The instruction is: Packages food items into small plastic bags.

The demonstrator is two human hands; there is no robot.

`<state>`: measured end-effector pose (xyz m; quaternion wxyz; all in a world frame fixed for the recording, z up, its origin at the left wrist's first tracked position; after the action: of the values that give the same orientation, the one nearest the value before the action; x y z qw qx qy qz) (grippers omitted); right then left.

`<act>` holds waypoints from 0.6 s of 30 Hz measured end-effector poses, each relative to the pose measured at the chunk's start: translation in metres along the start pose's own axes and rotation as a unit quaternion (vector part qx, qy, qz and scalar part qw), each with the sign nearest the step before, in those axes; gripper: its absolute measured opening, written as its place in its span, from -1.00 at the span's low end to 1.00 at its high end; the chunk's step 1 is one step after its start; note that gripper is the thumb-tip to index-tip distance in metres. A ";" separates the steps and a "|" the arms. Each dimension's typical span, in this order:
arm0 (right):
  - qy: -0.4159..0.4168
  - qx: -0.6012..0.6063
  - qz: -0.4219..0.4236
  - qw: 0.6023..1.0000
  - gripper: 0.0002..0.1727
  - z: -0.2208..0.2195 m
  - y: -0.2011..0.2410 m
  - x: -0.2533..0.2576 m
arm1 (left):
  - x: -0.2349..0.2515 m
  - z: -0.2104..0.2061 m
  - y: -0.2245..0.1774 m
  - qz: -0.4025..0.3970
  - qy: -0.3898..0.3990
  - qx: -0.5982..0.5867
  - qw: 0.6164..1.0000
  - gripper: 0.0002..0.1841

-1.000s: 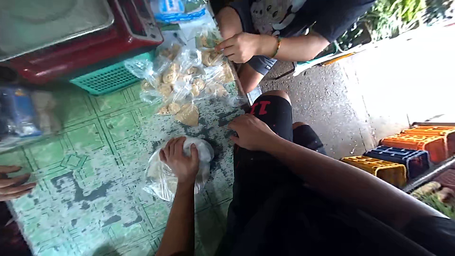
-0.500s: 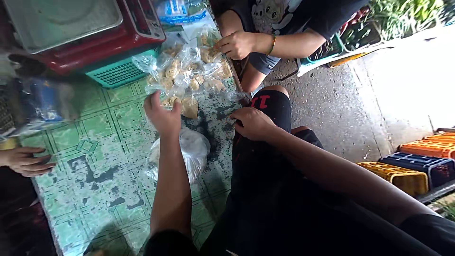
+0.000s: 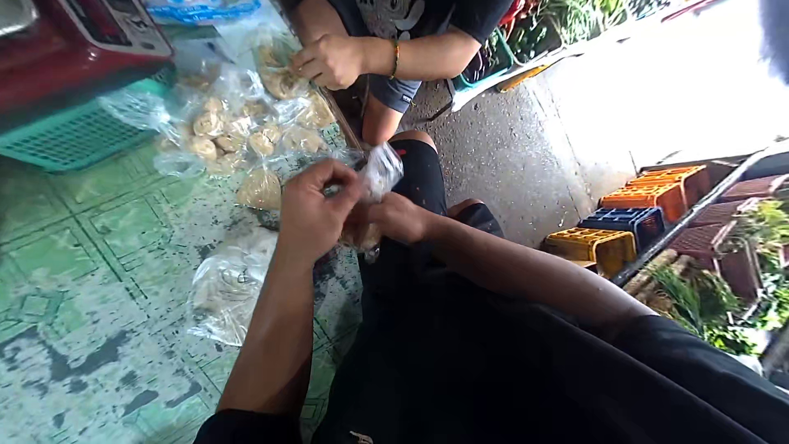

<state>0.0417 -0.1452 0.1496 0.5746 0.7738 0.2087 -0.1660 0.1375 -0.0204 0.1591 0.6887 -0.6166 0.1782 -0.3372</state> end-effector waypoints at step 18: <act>-0.112 0.064 0.123 0.984 -0.49 -0.016 0.017 0.006 | -0.063 -0.026 0.028 0.202 -0.244 -0.348 0.882 -0.35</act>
<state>0.0554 -0.1335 0.1651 0.5600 0.8051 0.0352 -0.1923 0.0824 0.0039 0.1166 0.5046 -0.8299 0.2316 0.0542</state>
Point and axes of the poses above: each hand's wrist, its own x-axis towards the middle knuckle, its own z-axis out of the back of the hand, y = z × x, the point moved 2 cm from there along x, towards the middle knuckle, and after that the axes turned 7 degrees about -z, right-handed, at the moved point
